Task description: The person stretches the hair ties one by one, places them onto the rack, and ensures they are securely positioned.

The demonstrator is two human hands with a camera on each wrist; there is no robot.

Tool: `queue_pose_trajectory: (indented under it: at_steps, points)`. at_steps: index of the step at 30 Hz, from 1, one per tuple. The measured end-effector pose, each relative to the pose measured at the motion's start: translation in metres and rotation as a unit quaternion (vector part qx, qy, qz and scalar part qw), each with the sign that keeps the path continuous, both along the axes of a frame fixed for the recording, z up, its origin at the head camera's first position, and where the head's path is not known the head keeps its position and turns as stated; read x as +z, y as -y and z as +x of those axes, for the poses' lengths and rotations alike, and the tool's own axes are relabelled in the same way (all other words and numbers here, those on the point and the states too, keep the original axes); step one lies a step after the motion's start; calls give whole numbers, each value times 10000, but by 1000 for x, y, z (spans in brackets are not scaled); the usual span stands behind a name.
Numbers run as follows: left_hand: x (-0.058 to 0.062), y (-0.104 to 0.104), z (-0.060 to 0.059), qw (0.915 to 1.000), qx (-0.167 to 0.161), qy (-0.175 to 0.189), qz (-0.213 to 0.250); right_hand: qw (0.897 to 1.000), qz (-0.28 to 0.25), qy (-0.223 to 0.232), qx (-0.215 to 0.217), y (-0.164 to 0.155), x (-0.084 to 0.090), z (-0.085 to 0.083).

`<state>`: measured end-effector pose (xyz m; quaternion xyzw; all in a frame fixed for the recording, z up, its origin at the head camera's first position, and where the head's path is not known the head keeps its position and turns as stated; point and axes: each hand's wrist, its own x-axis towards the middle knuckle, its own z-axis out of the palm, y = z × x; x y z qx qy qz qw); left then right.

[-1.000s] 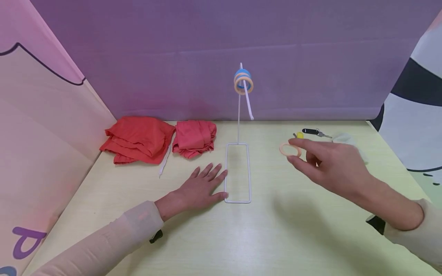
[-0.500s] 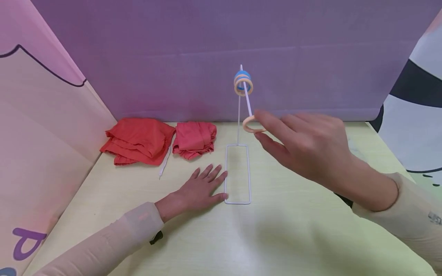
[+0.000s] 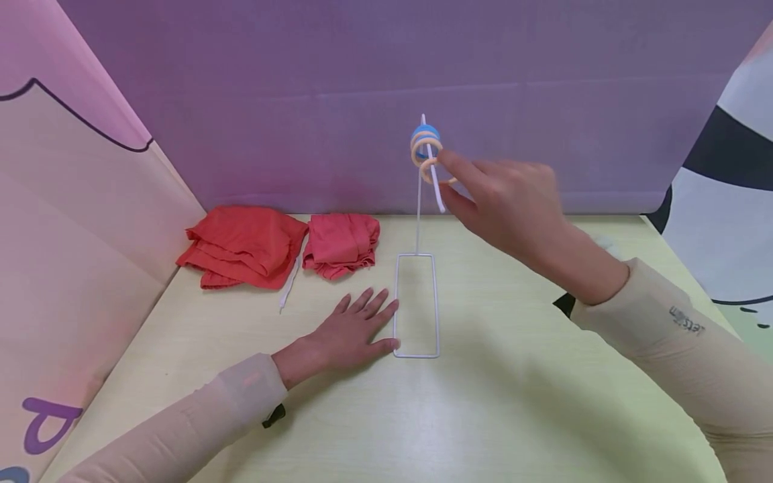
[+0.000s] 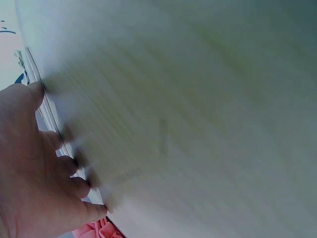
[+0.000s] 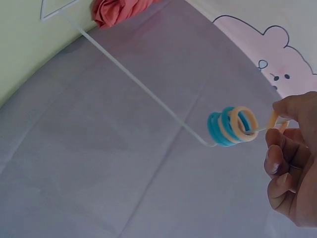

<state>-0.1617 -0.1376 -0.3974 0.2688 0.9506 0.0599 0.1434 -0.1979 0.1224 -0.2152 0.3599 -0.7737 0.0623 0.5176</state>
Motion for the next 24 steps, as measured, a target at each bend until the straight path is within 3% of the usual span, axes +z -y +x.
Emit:
queue_pose_trajectory:
  at_steps: [6, 14, 19, 24]
  points:
    - [0, -1, -1, 10000, -17, 9, -46, 9988, 149, 249, -385, 2, 1, -15]
    - [1, -3, 0, 10000, -26, -1, -7, 9980, -60, 466, -423, 4, 1, -26]
    - [0, -2, 0, 10000, -35, -45, 19, 9969, -26, 609, -504, 3, 1, -26]
    - [4, 6, -1, 9998, -112, -81, 119, 9926, 184, 971, -711, -7, 1, -14]
